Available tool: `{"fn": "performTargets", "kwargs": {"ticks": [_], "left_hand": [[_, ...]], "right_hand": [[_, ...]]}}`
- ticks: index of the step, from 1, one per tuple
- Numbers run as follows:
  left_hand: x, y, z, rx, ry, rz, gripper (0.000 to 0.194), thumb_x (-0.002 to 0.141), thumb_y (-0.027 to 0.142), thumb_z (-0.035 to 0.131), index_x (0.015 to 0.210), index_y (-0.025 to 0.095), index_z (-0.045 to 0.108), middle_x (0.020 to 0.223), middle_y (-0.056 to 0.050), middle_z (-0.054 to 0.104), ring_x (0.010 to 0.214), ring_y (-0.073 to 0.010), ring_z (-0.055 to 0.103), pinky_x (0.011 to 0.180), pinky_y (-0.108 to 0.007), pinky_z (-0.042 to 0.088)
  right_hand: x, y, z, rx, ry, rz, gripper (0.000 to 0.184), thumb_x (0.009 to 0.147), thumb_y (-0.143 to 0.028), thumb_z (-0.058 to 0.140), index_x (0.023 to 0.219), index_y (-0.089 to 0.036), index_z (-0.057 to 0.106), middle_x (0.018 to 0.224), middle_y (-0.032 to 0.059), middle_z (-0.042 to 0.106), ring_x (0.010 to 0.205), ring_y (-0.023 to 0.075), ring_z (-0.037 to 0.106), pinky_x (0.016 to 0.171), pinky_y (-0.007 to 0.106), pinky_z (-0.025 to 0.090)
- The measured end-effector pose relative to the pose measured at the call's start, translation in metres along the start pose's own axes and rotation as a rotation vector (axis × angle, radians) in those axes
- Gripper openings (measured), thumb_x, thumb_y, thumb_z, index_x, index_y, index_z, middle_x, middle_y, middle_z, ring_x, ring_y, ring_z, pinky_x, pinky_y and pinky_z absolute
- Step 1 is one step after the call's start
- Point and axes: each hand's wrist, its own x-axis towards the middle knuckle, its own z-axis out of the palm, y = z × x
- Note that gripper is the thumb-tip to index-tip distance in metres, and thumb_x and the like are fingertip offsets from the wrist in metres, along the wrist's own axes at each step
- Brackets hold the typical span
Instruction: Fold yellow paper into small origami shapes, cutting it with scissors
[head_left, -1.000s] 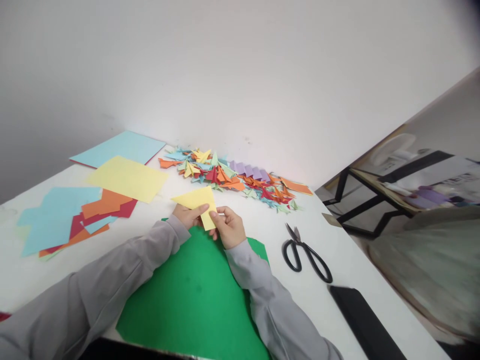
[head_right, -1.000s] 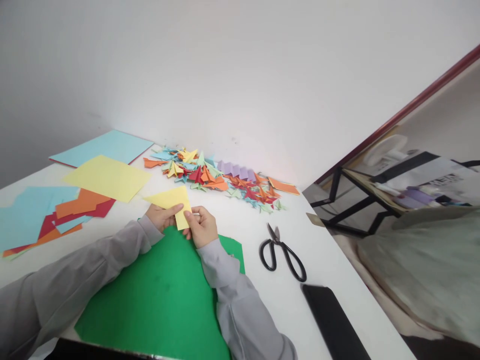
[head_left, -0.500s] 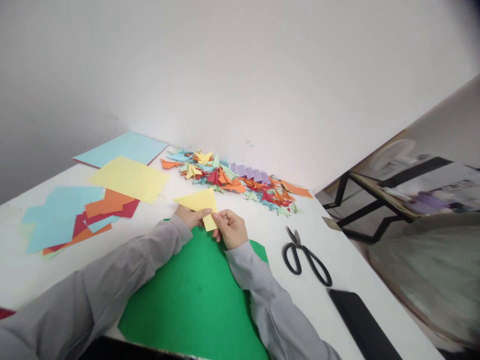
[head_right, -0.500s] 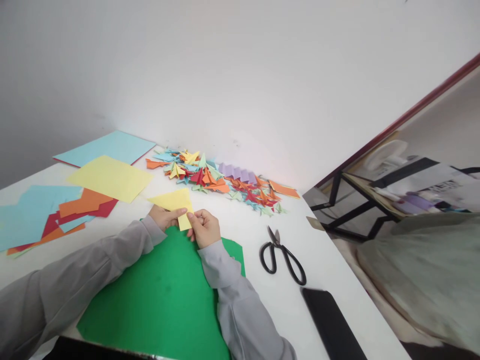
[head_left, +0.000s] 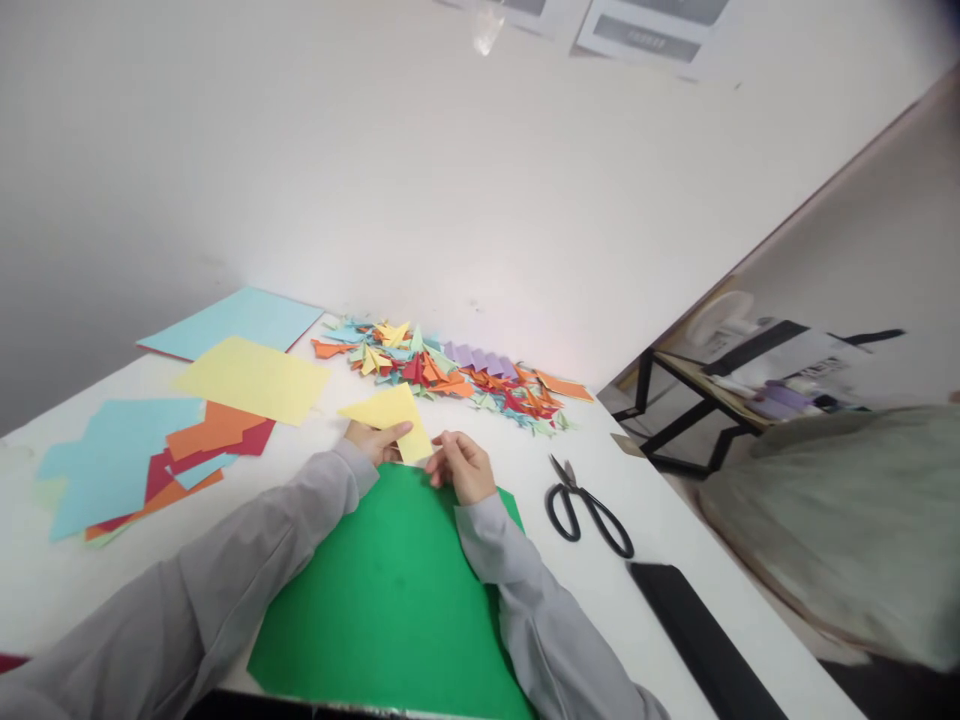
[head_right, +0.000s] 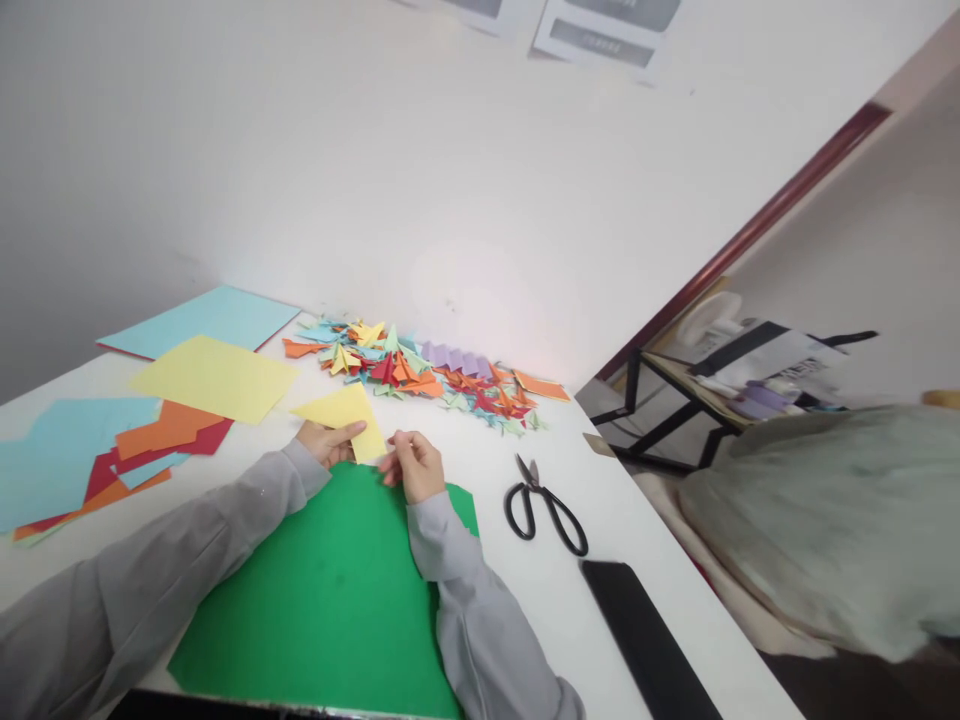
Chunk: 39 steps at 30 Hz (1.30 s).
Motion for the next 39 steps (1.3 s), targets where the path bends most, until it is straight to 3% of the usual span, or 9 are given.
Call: {"fn": "performTargets", "kwargs": {"ticks": [3, 9, 15, 17, 23, 31, 35, 39], "left_hand": [[-0.002, -0.004, 0.0, 0.005, -0.045, 0.001, 0.036, 0.046, 0.009, 0.075, 0.078, 0.008, 0.058, 0.065, -0.009, 0.066, 0.066, -0.0239, 0.064, 0.054, -0.033, 0.054], [-0.003, -0.004, 0.001, -0.064, 0.01, -0.024, 0.037, 0.044, 0.006, 0.075, 0.077, 0.01, 0.058, 0.066, -0.007, 0.067, 0.068, -0.0228, 0.064, 0.058, -0.034, 0.054], [-0.007, 0.0, 0.002, -0.019, 0.011, -0.057, 0.032, 0.044, 0.006, 0.074, 0.073, 0.008, 0.06, 0.063, -0.009, 0.067, 0.067, -0.0236, 0.064, 0.06, -0.034, 0.053], [-0.008, -0.001, 0.001, 0.068, -0.048, -0.094, 0.032, 0.042, 0.007, 0.075, 0.07, 0.007, 0.061, 0.063, -0.01, 0.067, 0.064, -0.0235, 0.064, 0.058, -0.034, 0.053], [-0.011, -0.004, -0.005, 0.399, -0.274, -0.112, 0.034, 0.037, 0.014, 0.077, 0.068, 0.009, 0.065, 0.06, -0.009, 0.067, 0.049, -0.0195, 0.06, 0.042, -0.027, 0.047], [-0.008, -0.002, -0.009, 0.496, -0.381, -0.111, 0.032, 0.042, 0.017, 0.075, 0.073, 0.009, 0.067, 0.063, -0.01, 0.067, 0.047, -0.0175, 0.059, 0.039, -0.023, 0.042], [-0.008, -0.002, -0.007, 0.358, -0.298, -0.163, 0.032, 0.039, 0.015, 0.076, 0.069, 0.008, 0.066, 0.065, -0.011, 0.067, 0.054, -0.0202, 0.061, 0.046, -0.028, 0.048], [-0.007, 0.0, -0.003, 0.145, -0.139, -0.181, 0.028, 0.043, 0.009, 0.075, 0.068, 0.008, 0.064, 0.063, -0.011, 0.067, 0.057, -0.0219, 0.063, 0.052, -0.032, 0.052]], "right_hand": [[-0.006, -0.002, 0.008, -0.152, -0.089, -0.047, 0.038, 0.071, -0.053, 0.046, 0.055, -0.019, 0.045, 0.038, -0.0053, 0.049, 0.03, 0.0073, 0.041, 0.033, 0.019, 0.031], [-0.006, 0.0, 0.012, -0.406, 0.04, -0.246, 0.044, 0.071, -0.049, 0.046, 0.041, -0.019, 0.036, 0.037, -0.0068, 0.03, 0.038, 0.0068, 0.028, 0.039, 0.022, 0.022], [-0.006, 0.005, 0.013, -0.312, 0.002, -0.136, 0.049, 0.074, -0.055, 0.037, 0.039, -0.02, 0.034, 0.031, -0.0066, 0.031, 0.032, 0.0072, 0.028, 0.036, 0.023, 0.023], [-0.005, 0.003, 0.014, -0.232, 0.036, -0.09, 0.048, 0.074, -0.057, 0.037, 0.043, -0.02, 0.037, 0.031, -0.0065, 0.036, 0.03, 0.0079, 0.032, 0.034, 0.022, 0.025], [0.0, -0.003, 0.011, -0.15, 0.079, -0.132, 0.045, 0.067, -0.056, 0.049, 0.044, -0.019, 0.038, 0.034, -0.0073, 0.037, 0.032, 0.007, 0.034, 0.032, 0.021, 0.024], [-0.001, -0.008, 0.004, -0.111, 0.125, -0.119, 0.043, 0.068, -0.053, 0.05, 0.043, -0.02, 0.039, 0.03, -0.0071, 0.04, 0.027, 0.0067, 0.033, 0.031, 0.021, 0.024], [0.001, -0.005, -0.005, -0.193, 0.282, -0.145, 0.045, 0.076, -0.052, 0.038, 0.043, -0.02, 0.039, 0.032, -0.0056, 0.04, 0.029, 0.0076, 0.036, 0.034, 0.021, 0.03], [0.0, 0.005, -0.051, -0.408, 0.588, -0.14, 0.025, 0.072, -0.043, 0.044, 0.064, -0.019, 0.047, 0.055, 0.0007, 0.057, 0.048, 0.0134, 0.053, 0.049, 0.026, 0.042]]}}
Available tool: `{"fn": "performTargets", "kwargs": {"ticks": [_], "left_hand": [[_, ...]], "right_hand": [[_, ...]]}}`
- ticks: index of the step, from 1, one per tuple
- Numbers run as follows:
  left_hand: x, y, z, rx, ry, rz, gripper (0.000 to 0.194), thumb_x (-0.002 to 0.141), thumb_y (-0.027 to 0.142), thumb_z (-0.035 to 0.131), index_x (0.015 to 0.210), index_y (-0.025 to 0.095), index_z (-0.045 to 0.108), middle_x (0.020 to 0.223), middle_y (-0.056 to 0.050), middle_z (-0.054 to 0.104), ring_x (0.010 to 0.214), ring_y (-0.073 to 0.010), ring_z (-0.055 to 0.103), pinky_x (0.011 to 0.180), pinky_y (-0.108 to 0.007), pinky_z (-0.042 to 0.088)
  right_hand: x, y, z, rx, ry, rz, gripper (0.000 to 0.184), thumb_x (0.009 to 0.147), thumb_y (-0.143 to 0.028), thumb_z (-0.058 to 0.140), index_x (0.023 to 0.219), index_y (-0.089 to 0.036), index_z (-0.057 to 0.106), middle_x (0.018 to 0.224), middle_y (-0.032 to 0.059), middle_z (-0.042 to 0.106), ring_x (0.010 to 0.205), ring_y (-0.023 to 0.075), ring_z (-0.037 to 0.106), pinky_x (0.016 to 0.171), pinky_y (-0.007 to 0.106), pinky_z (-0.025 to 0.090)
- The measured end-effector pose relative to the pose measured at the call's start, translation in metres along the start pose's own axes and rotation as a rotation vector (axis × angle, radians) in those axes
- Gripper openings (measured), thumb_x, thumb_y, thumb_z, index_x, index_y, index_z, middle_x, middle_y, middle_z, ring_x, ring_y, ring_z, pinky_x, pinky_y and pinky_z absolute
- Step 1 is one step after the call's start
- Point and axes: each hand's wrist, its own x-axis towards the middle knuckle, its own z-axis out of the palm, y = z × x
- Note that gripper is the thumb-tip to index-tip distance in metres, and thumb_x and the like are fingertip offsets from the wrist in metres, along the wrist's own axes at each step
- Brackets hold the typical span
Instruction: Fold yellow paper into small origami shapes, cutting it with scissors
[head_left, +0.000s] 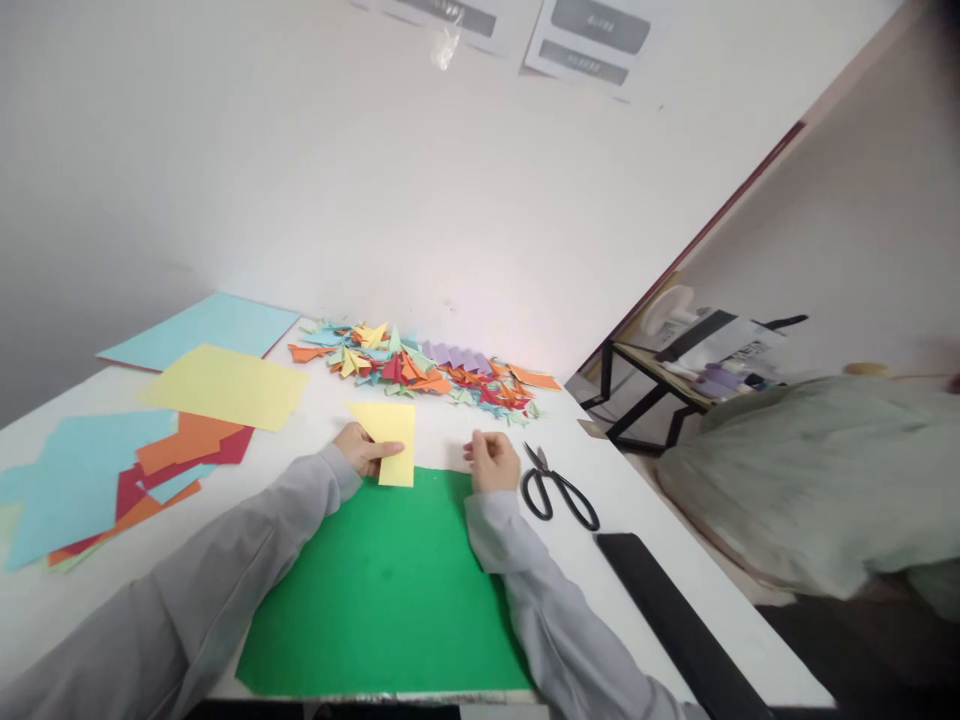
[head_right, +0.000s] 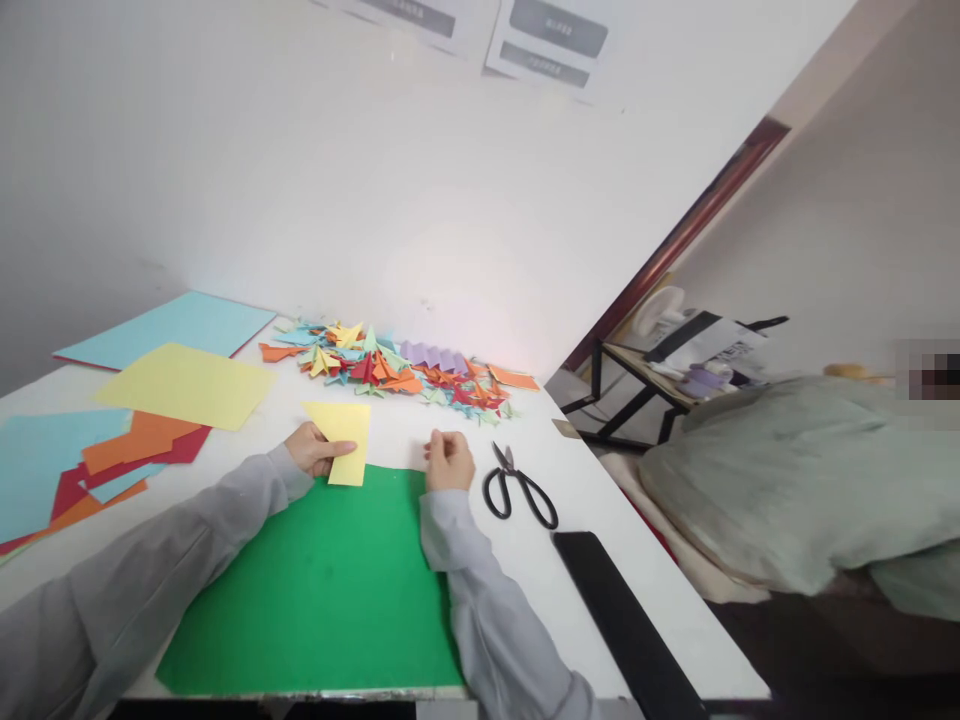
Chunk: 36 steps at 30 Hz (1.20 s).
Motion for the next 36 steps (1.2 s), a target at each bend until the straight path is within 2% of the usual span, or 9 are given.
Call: {"fn": "performTargets", "kwargs": {"ticks": [3, 6, 13, 18, 21, 24, 29, 33, 36], "left_hand": [[0.003, 0.002, 0.001, -0.096, 0.053, 0.005, 0.025, 0.048, 0.007, 0.073, 0.071, 0.007, 0.062, 0.062, -0.012, 0.067, 0.058, -0.0221, 0.063, 0.052, -0.033, 0.053], [0.005, 0.003, 0.0, -0.182, 0.075, 0.024, 0.026, 0.052, 0.006, 0.071, 0.075, 0.006, 0.06, 0.063, -0.012, 0.067, 0.059, -0.022, 0.064, 0.054, -0.033, 0.054], [0.003, 0.007, 0.0, -0.29, 0.097, 0.074, 0.017, 0.06, 0.0, 0.062, 0.075, 0.006, 0.058, 0.064, -0.011, 0.066, 0.062, -0.022, 0.064, 0.058, -0.034, 0.055], [0.005, 0.012, -0.002, -0.31, 0.16, 0.106, 0.015, 0.062, -0.007, 0.056, 0.071, 0.005, 0.057, 0.06, -0.01, 0.065, 0.059, -0.0204, 0.064, 0.055, -0.031, 0.055], [0.006, 0.013, -0.002, -0.289, 0.175, 0.104, 0.015, 0.062, -0.007, 0.055, 0.07, 0.006, 0.057, 0.058, -0.009, 0.065, 0.056, -0.0195, 0.063, 0.049, -0.027, 0.054], [0.006, 0.015, -0.002, -0.273, 0.187, 0.106, 0.015, 0.062, -0.006, 0.056, 0.069, 0.006, 0.058, 0.058, -0.008, 0.065, 0.053, -0.0181, 0.063, 0.044, -0.024, 0.052], [0.005, 0.019, -0.004, -0.264, 0.194, 0.127, 0.013, 0.062, -0.006, 0.056, 0.067, 0.005, 0.06, 0.059, -0.008, 0.066, 0.051, -0.0151, 0.062, 0.043, -0.019, 0.051], [0.009, 0.021, -0.008, -0.301, 0.221, 0.133, 0.012, 0.064, -0.005, 0.055, 0.068, 0.004, 0.061, 0.058, -0.008, 0.066, 0.05, -0.0132, 0.062, 0.042, -0.016, 0.051], [0.012, 0.024, -0.01, -0.333, 0.275, 0.125, 0.012, 0.066, -0.005, 0.053, 0.069, 0.004, 0.061, 0.057, -0.007, 0.065, 0.051, -0.0128, 0.062, 0.042, -0.014, 0.051]], "right_hand": [[0.014, 0.023, -0.042, -0.458, 0.093, -0.047, 0.026, 0.068, -0.029, 0.046, 0.088, -0.014, 0.051, 0.088, 0.013, 0.06, 0.08, 0.0214, 0.057, 0.073, 0.033, 0.042], [0.02, 0.034, -0.08, -0.931, 0.068, 0.159, 0.043, 0.066, -0.032, 0.048, 0.105, -0.013, 0.049, 0.103, 0.0175, 0.053, 0.096, 0.03, 0.051, 0.081, 0.04, 0.037], [0.022, 0.036, -0.101, -1.039, -0.106, 0.297, 0.044, 0.066, -0.039, 0.048, 0.103, -0.018, 0.054, 0.104, 0.0165, 0.054, 0.098, 0.0324, 0.05, 0.077, 0.042, 0.038], [0.029, 0.027, -0.078, -0.486, 0.056, 0.305, 0.031, 0.046, -0.025, 0.065, 0.076, -0.017, 0.057, 0.082, 0.0138, 0.06, 0.082, 0.0307, 0.055, 0.073, 0.041, 0.041], [0.024, 0.005, -0.049, -0.071, 0.007, 0.321, 0.044, 0.047, -0.035, 0.067, 0.086, -0.021, 0.052, 0.078, 0.0071, 0.06, 0.067, 0.0227, 0.057, 0.058, 0.036, 0.045], [0.013, -0.022, -0.016, 0.61, -0.356, 0.5, 0.033, 0.052, -0.035, 0.064, 0.08, -0.021, 0.052, 0.071, 0.0043, 0.06, 0.068, 0.0209, 0.057, 0.054, 0.033, 0.045], [-0.004, -0.038, 0.018, 1.167, -0.929, 0.686, 0.041, 0.06, -0.041, 0.062, 0.093, -0.019, 0.052, 0.091, 0.0053, 0.058, 0.074, 0.0111, 0.054, 0.059, 0.022, 0.045], [-0.014, -0.03, 0.018, 1.279, -1.184, 0.768, 0.044, 0.063, -0.045, 0.062, 0.096, -0.02, 0.05, 0.082, 0.0019, 0.056, 0.066, 0.0061, 0.049, 0.058, 0.018, 0.043], [-0.022, -0.031, 0.01, 1.242, -1.224, 0.754, 0.055, 0.062, -0.032, 0.068, 0.11, -0.023, 0.044, 0.084, 0.001, 0.057, 0.067, 0.0059, 0.05, 0.06, 0.017, 0.043]]}}
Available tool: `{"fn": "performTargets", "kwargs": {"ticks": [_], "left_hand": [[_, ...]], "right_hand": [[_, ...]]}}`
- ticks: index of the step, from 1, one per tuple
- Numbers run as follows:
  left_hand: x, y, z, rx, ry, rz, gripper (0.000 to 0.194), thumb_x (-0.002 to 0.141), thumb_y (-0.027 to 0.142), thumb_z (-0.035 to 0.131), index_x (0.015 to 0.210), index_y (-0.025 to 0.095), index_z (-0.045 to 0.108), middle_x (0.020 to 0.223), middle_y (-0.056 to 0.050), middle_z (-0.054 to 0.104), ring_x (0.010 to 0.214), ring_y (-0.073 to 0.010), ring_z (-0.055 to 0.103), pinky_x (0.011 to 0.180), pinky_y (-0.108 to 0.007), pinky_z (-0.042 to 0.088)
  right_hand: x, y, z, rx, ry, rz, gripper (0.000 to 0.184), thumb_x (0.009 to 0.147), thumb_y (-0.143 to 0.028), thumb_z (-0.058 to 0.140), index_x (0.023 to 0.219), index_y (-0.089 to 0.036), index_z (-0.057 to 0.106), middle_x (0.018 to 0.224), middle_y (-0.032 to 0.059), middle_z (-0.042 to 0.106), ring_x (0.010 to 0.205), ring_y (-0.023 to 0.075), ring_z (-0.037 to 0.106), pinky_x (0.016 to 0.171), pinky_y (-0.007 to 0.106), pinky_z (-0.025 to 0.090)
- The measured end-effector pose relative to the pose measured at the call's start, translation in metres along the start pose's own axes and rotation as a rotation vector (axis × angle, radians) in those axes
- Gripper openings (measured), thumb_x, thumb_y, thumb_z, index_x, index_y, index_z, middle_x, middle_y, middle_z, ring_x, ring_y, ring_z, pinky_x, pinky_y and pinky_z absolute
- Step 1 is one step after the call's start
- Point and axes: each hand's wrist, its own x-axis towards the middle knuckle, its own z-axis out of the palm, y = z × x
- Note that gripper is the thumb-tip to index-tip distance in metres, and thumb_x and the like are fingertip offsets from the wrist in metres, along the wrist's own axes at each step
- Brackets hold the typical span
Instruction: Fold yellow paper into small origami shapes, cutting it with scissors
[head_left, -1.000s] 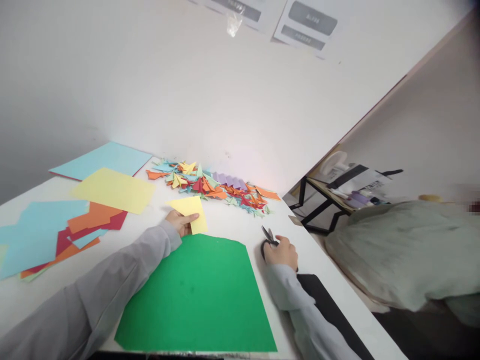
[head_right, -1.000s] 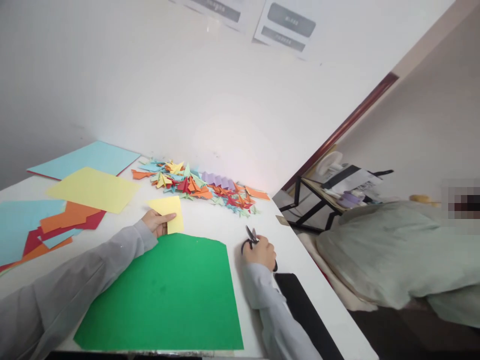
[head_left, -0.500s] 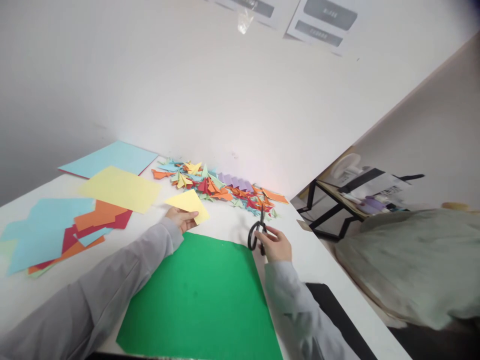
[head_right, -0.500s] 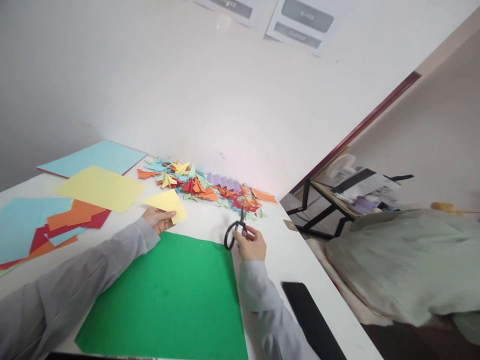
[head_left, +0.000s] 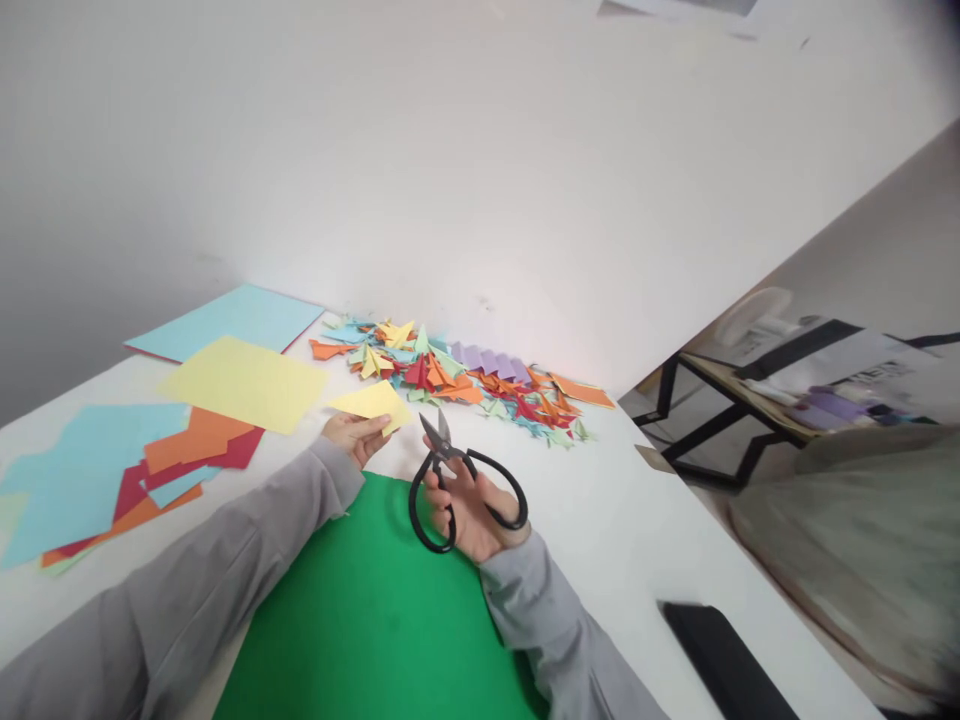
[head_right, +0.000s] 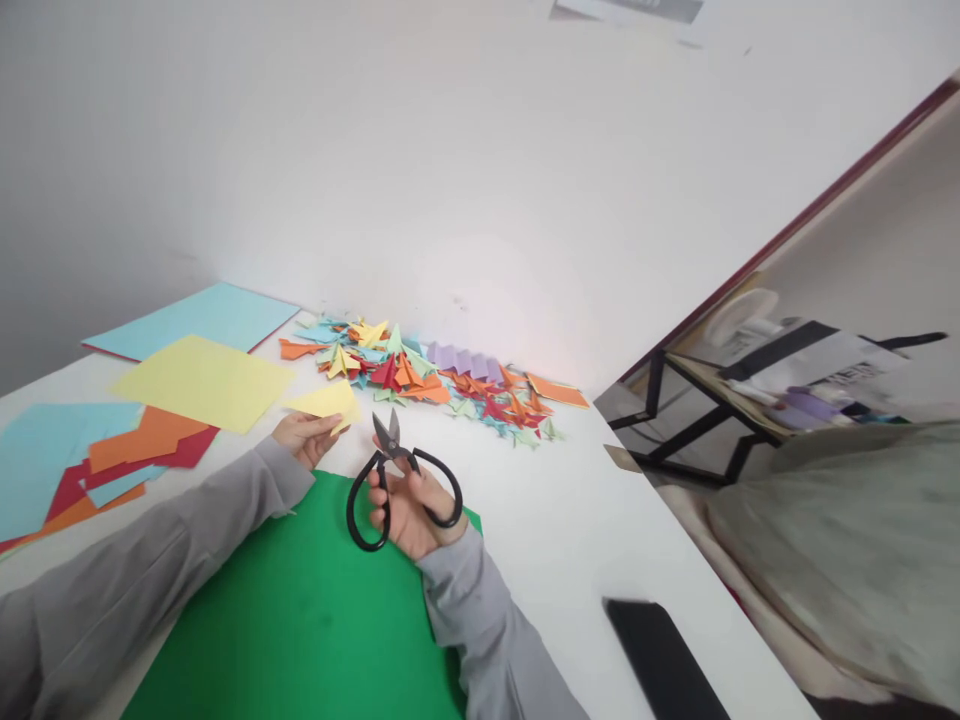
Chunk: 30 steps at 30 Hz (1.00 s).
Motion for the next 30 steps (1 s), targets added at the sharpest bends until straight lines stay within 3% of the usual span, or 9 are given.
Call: {"fn": "performTargets", "kwargs": {"ticks": [9, 19, 25, 30], "left_hand": [[-0.002, 0.003, 0.005, -0.009, 0.061, -0.033, 0.011, 0.071, -0.002, 0.05, 0.066, 0.002, 0.059, 0.054, -0.008, 0.064, 0.05, -0.01, 0.061, 0.043, -0.009, 0.049], [-0.001, 0.0, 0.002, 0.002, 0.014, -0.008, 0.009, 0.068, -0.004, 0.052, 0.067, 0.002, 0.059, 0.057, -0.01, 0.065, 0.052, -0.0127, 0.063, 0.045, -0.012, 0.051], [-0.003, -0.001, 0.002, 0.054, -0.005, -0.011, 0.014, 0.063, -0.006, 0.054, 0.069, 0.007, 0.059, 0.056, -0.006, 0.065, 0.049, -0.0142, 0.062, 0.039, -0.018, 0.051], [-0.007, -0.002, 0.003, 0.082, -0.086, 0.008, 0.011, 0.063, -0.003, 0.054, 0.067, 0.007, 0.058, 0.056, -0.006, 0.065, 0.047, -0.0154, 0.06, 0.04, -0.024, 0.051]], "right_hand": [[-0.004, 0.01, 0.018, -0.1, -0.033, -0.03, 0.057, 0.067, -0.027, 0.064, 0.118, -0.02, 0.04, 0.084, 0.0037, 0.059, 0.066, 0.0111, 0.055, 0.052, 0.023, 0.046], [-0.005, 0.011, 0.017, -0.131, -0.053, -0.019, 0.058, 0.066, -0.028, 0.064, 0.118, -0.019, 0.039, 0.082, 0.0034, 0.059, 0.064, 0.0104, 0.055, 0.049, 0.022, 0.046], [-0.004, 0.01, 0.017, -0.148, -0.029, -0.037, 0.053, 0.068, -0.027, 0.063, 0.116, -0.019, 0.041, 0.082, 0.0038, 0.06, 0.063, 0.0113, 0.056, 0.048, 0.022, 0.045], [0.0, 0.014, 0.012, -0.142, 0.023, 0.006, 0.054, 0.068, -0.041, 0.061, 0.115, -0.022, 0.041, 0.08, 0.003, 0.06, 0.063, 0.0132, 0.057, 0.05, 0.025, 0.046]]}}
